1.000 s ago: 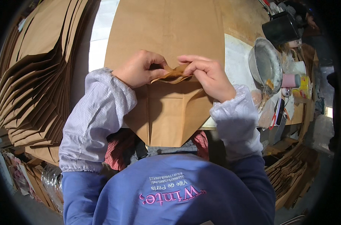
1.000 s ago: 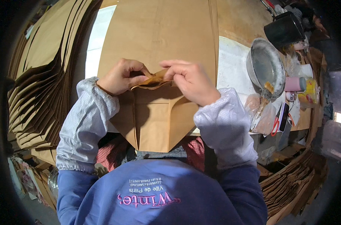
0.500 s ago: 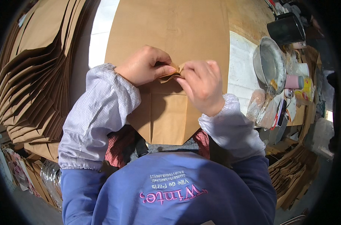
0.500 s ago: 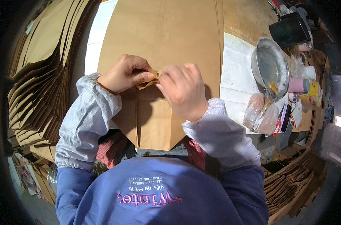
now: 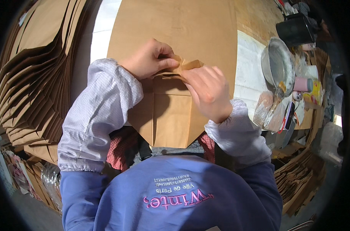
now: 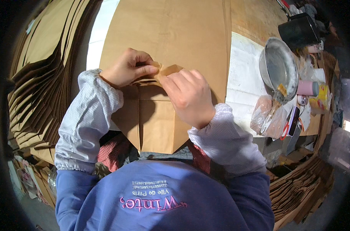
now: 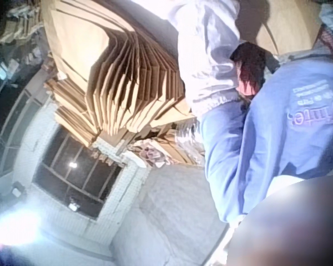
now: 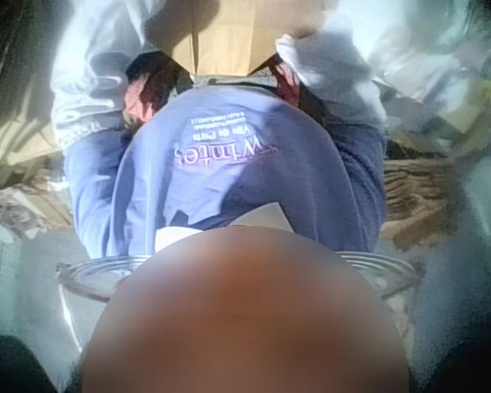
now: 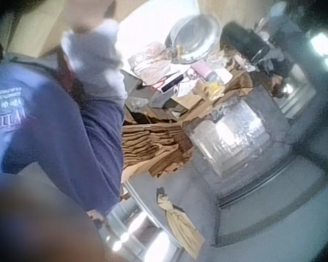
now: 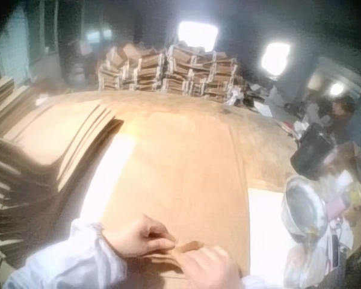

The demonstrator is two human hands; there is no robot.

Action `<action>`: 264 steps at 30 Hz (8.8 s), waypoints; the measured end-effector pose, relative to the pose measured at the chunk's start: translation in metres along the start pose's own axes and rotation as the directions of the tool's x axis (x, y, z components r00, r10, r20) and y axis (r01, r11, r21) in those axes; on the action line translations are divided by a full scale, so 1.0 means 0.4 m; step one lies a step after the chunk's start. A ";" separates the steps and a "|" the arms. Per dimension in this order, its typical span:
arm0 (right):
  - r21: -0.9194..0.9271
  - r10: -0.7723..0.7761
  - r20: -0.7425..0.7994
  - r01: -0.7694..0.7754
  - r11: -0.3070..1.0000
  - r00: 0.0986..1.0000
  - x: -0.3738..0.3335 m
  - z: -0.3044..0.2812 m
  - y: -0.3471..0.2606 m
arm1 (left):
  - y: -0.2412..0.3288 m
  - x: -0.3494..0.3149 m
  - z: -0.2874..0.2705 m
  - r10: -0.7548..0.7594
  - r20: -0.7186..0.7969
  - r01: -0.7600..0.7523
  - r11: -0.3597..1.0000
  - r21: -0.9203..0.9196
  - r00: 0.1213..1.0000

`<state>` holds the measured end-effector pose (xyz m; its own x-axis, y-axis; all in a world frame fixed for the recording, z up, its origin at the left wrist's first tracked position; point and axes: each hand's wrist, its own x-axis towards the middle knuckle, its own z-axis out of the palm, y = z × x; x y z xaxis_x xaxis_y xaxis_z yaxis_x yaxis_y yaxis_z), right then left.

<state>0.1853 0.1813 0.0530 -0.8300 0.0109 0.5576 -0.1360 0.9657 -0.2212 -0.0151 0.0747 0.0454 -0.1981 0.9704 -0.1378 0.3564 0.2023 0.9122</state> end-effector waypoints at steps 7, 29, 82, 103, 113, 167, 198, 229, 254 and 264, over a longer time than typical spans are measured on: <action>-0.019 -0.215 0.204 0.224 0.974 0.955 -0.017 -0.014 -0.052 | -0.038 0.063 -0.006 -0.061 -0.219 0.093 0.986 0.141 0.974; -0.313 0.274 0.905 0.073 0.947 0.325 0.065 -0.048 -0.097 | 0.127 -0.144 0.170 -0.247 0.317 -0.232 0.319 0.919 0.916; 0.205 0.858 -0.213 -0.837 0.506 0.467 -0.364 -0.529 0.371 | 0.056 -0.216 0.076 -0.096 -0.042 0.088 0.542 0.836 0.995; 0.782 0.946 0.147 -0.620 0.068 0.290 -0.332 -0.624 0.431 | 0.100 -0.201 0.041 0.114 -0.056 -0.054 0.777 0.627 0.992; 0.789 0.685 0.327 -0.587 0.181 0.651 0.048 -0.023 -0.092 | 0.023 -0.232 0.046 0.129 -0.091 -0.086 0.922 0.378 0.987; 0.556 0.762 0.292 -0.751 0.356 0.578 -0.025 -0.107 -0.043 | -0.018 -0.139 0.080 -0.055 -0.354 0.266 0.769 0.582 0.934; 0.828 0.786 0.326 0.244 -0.505 0.525 -0.033 0.122 0.107 | 0.073 -0.083 0.135 0.020 -0.111 0.100 0.314 0.944 0.994; 0.813 0.524 0.418 -0.047 -0.581 0.742 -0.087 0.144 0.126 | -0.173 -0.322 0.057 0.066 -0.484 0.130 0.924 0.361 0.873; 0.780 0.496 0.415 -0.018 -0.626 0.762 -0.090 0.144 0.125 | -0.084 -0.242 0.018 0.071 -0.230 0.151 0.566 0.810 0.971; 0.833 0.486 0.510 -0.267 -0.484 0.710 -0.085 0.100 0.073 | -0.067 -0.211 0.075 0.165 -0.203 0.022 0.723 0.691 0.965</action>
<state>0.1878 0.1989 -0.0044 -0.9309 0.3450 -0.1200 -0.1630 -0.6862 -0.7089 0.0193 -0.0086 0.0210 -0.3180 0.9433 0.0955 0.8840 0.2586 0.3894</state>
